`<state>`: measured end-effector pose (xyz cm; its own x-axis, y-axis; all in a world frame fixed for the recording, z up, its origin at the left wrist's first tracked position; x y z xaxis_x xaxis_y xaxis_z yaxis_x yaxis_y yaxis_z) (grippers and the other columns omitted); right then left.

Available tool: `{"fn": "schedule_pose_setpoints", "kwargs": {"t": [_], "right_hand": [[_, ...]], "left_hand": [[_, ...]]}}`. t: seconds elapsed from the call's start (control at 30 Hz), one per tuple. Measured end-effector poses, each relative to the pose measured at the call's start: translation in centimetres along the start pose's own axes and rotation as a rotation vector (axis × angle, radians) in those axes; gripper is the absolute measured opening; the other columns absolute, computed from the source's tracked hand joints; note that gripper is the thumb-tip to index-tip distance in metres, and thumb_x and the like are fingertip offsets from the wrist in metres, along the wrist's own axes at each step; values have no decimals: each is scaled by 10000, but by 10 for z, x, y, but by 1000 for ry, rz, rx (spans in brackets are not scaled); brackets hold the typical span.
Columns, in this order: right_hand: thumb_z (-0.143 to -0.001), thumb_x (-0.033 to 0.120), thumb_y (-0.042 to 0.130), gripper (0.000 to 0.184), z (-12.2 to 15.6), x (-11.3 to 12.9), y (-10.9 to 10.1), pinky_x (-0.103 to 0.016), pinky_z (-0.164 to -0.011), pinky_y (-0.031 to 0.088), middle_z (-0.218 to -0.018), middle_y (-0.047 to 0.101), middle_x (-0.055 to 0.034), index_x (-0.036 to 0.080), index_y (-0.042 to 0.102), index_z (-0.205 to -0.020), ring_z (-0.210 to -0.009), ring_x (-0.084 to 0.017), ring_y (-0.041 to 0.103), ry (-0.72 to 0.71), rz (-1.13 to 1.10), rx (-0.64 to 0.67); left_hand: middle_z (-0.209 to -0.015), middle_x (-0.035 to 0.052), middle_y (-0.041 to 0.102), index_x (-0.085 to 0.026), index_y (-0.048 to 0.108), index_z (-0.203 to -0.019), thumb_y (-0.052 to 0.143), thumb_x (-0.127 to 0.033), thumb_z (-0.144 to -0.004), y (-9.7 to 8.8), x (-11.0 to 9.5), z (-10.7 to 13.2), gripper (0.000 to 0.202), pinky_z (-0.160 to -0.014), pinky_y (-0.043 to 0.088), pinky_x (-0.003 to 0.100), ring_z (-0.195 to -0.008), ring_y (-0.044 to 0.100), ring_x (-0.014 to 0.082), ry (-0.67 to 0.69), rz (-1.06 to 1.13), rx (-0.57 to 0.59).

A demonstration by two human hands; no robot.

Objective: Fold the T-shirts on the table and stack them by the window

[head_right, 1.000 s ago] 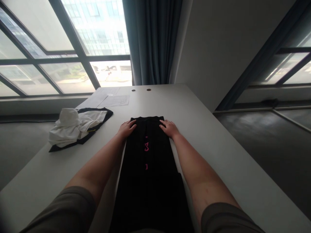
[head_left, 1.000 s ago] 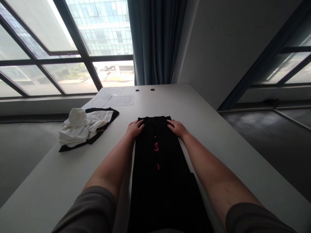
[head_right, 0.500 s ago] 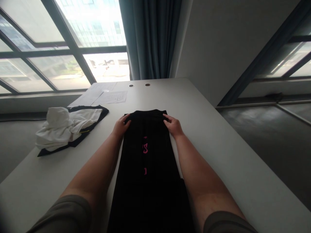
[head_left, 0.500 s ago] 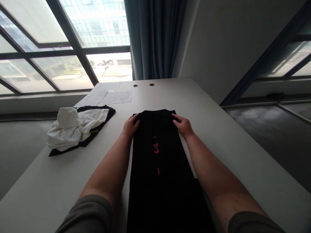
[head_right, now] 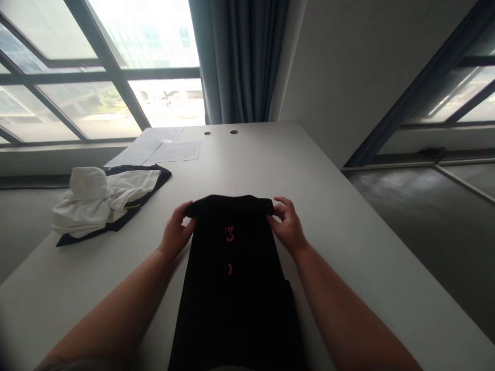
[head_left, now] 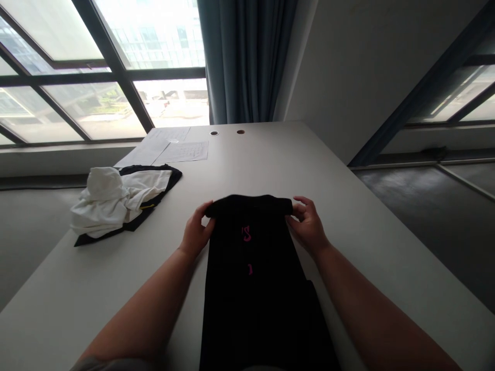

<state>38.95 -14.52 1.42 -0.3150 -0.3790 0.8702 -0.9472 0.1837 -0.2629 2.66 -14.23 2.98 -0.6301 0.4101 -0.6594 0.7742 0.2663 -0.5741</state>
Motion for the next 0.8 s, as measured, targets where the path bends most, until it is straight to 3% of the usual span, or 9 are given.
{"fn": "schedule_pose_setpoints", "kwargs": {"t": [0.07,0.13,0.2,0.3,0.43,0.57,0.63,0.7,0.8], "right_hand": [[-890,341,713,761,18,4,-8,-408,-1002,560,-1020,713,-14,310,365,-1566,-971,-194,703,-9,73,140],[-896,279,669,608,29,10,-14,-398,-1001,556,-1037,703,-25,327,523,-1484,-982,-200,692,-53,199,308],[-871,187,608,403,34,15,-18,-392,-979,561,-1062,696,-45,320,732,-1231,-1010,-217,680,-111,302,425],[-796,98,543,390,33,19,-20,-402,-959,568,-1070,700,-62,303,807,-999,-1042,-239,666,-154,370,447],[-797,83,499,382,30,15,-23,-407,-943,579,-1018,725,-47,294,808,-874,-986,-229,683,-157,365,446],[-816,91,495,336,27,17,-23,-490,-1117,499,-953,748,-26,282,764,-751,-941,-228,702,-182,366,391],[-854,117,500,329,23,22,-16,-530,-1173,447,-1000,756,-37,285,782,-842,-1010,-250,700,-192,410,303],[-905,163,500,364,21,26,-3,-540,-1191,429,-1178,739,-57,289,783,-1096,-1185,-277,656,-186,470,234],[-959,277,525,528,24,20,20,-545,-1235,371,-1539,545,-71,286,576,-1485,-1463,-300,458,-160,576,315]], "left_hand": [[-1188,23,741,-297,477,-1487,597,-169,-860,-10,0,18,652,-1025,562,391,-1101,697,209,-16,13,152],[-1133,12,753,-310,568,-1405,558,-89,-783,-16,0,29,661,-1045,550,401,-1104,691,211,10,6,354],[-1138,29,748,-301,697,-1217,524,-65,-754,-20,-2,34,548,-1059,537,406,-1125,675,220,61,-5,490],[-1162,54,734,-290,759,-1048,503,-83,-765,-25,-8,32,435,-1054,536,414,-1145,656,231,119,12,558],[-1196,63,730,-305,766,-1085,518,-160,-843,-34,-20,27,375,-1069,522,426,-1161,648,242,203,27,612],[-1152,67,757,-290,767,-1048,468,-341,-985,-36,-33,23,310,-1066,506,438,-1111,670,250,218,-21,634],[-1105,66,772,-281,771,-1011,416,-379,-1023,-28,-42,18,369,-1071,500,450,-1100,678,252,175,-82,576],[-1162,64,764,-283,764,-1095,413,-387,-1038,-12,-51,14,371,-1100,481,471,-1169,661,261,123,-179,476],[-1423,74,650,-310,655,-1380,528,-415,-1009,17,-57,13,405,-1196,384,547,-1430,488,323,83,-348,344]]}}
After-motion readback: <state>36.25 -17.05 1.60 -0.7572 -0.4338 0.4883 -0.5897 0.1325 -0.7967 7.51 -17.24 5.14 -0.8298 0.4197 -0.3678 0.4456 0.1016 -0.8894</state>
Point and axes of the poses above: each hand's wrist, its own z-axis away from the middle knuckle, its own y-axis out of the palm, x = y × z, the point moved 2 cm from there along -z, towards the middle knuckle
